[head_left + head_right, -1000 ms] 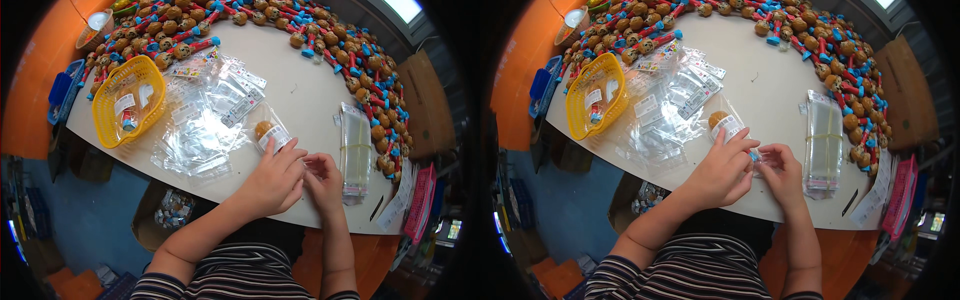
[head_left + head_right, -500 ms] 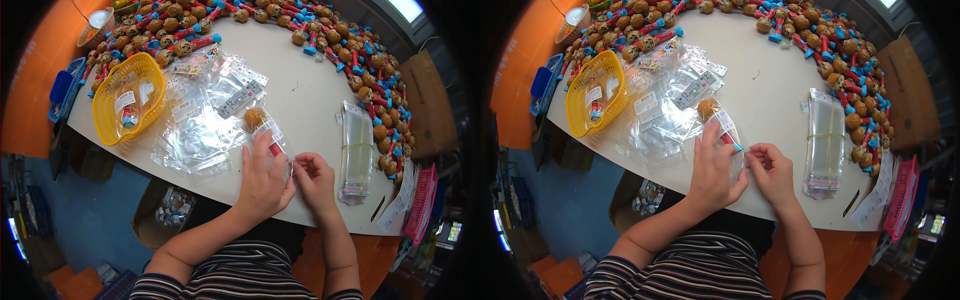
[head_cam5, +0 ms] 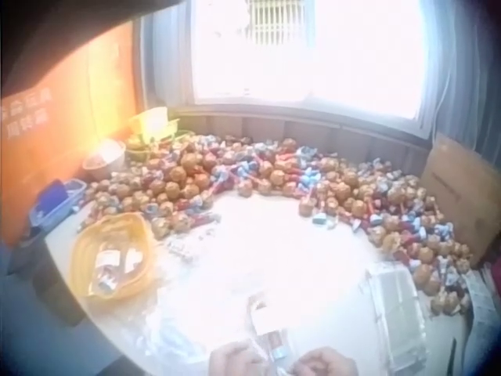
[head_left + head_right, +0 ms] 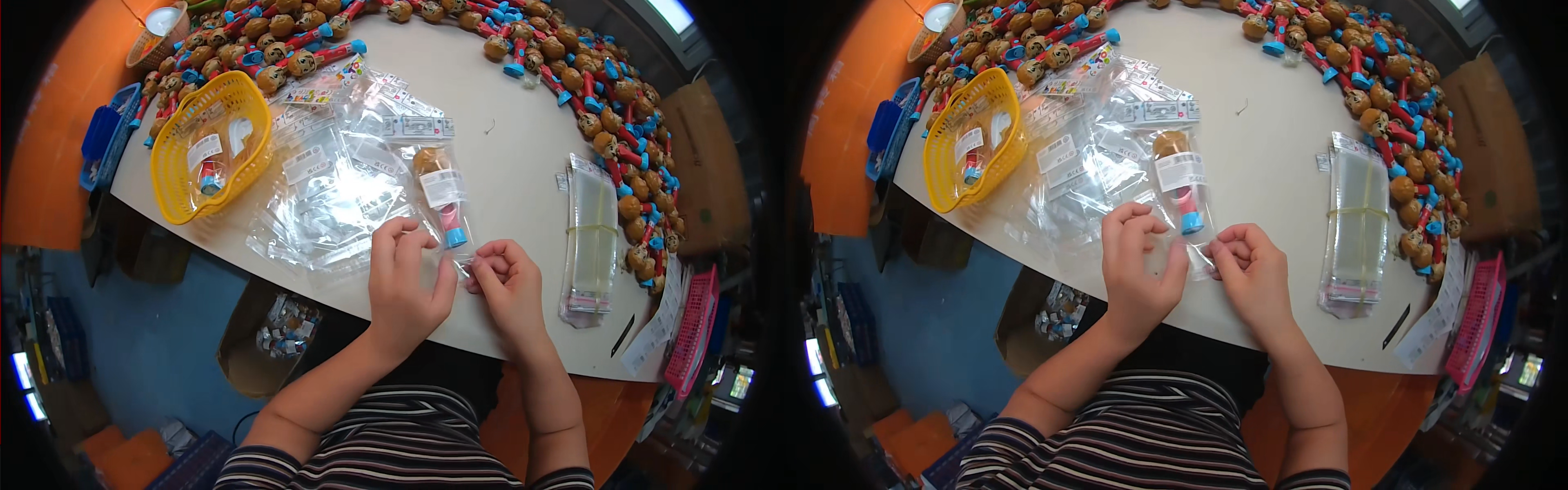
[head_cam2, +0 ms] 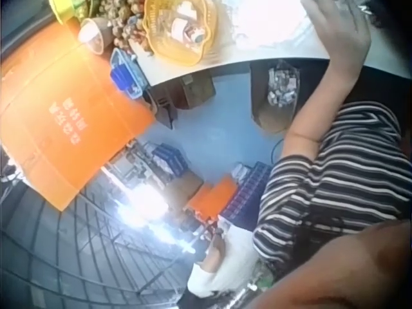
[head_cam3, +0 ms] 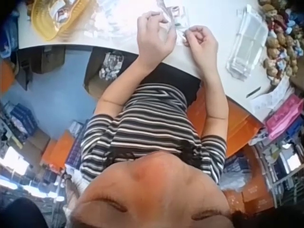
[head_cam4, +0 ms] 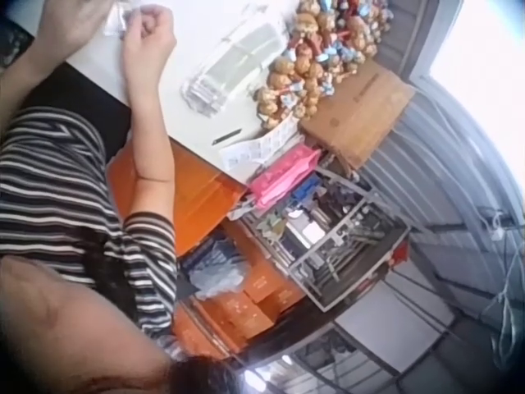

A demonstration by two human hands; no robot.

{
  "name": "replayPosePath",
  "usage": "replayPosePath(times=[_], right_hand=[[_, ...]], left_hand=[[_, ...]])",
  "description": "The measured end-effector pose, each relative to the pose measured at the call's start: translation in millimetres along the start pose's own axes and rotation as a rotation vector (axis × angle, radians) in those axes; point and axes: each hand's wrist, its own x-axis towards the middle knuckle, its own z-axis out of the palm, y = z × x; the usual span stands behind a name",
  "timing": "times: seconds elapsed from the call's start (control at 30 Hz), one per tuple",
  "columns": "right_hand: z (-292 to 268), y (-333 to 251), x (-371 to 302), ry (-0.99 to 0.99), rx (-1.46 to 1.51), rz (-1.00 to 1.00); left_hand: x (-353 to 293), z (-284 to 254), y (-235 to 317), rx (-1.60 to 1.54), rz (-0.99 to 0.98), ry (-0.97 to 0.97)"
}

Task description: Placing toy figures and labels into small plastic bags.

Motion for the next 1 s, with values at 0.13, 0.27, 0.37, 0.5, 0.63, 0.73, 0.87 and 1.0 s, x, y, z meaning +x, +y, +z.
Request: replayPosePath(times=[0.13,0.27,0.37,0.5,0.63,0.73,0.87,1.0], right_hand=[[3.1,3.9,-0.1,-0.024,0.049,-0.004],[2.6,4.5,-2.2,0.0,0.071,0.0],[2.0,9.7,-4.2,-0.017,0.091,0.028],[4.2,6.9,-8.1,-0.062,0.12,0.041],[2.5,-7.8,-13.7,-0.165,0.195,0.183],[-4.2,-4.7,-12.2,-0.239,0.212,0.264],[-5.6,-1.2,-11.3,-0.259,0.198,0.285],[-3.2,0.8,-14.5,-0.245,0.226,0.315]], left_hand=[[0.7,4.4,2.8,-0.007,-0.1,0.0],[-9.8,-4.4,-6.5,-0.235,-0.298,-0.042],[-12.8,-16.7,-11.0,-0.305,-0.35,-0.214],[-13.4,-22.5,3.4,-0.266,-0.382,-0.142],[-23.6,-29.6,12.3,0.107,0.055,0.004],[-28.8,-26.5,12.4,0.187,0.221,-0.089],[-31.1,-14.3,10.0,0.18,0.153,-0.148],[-32.3,-10.8,9.6,0.164,0.145,-0.129]])
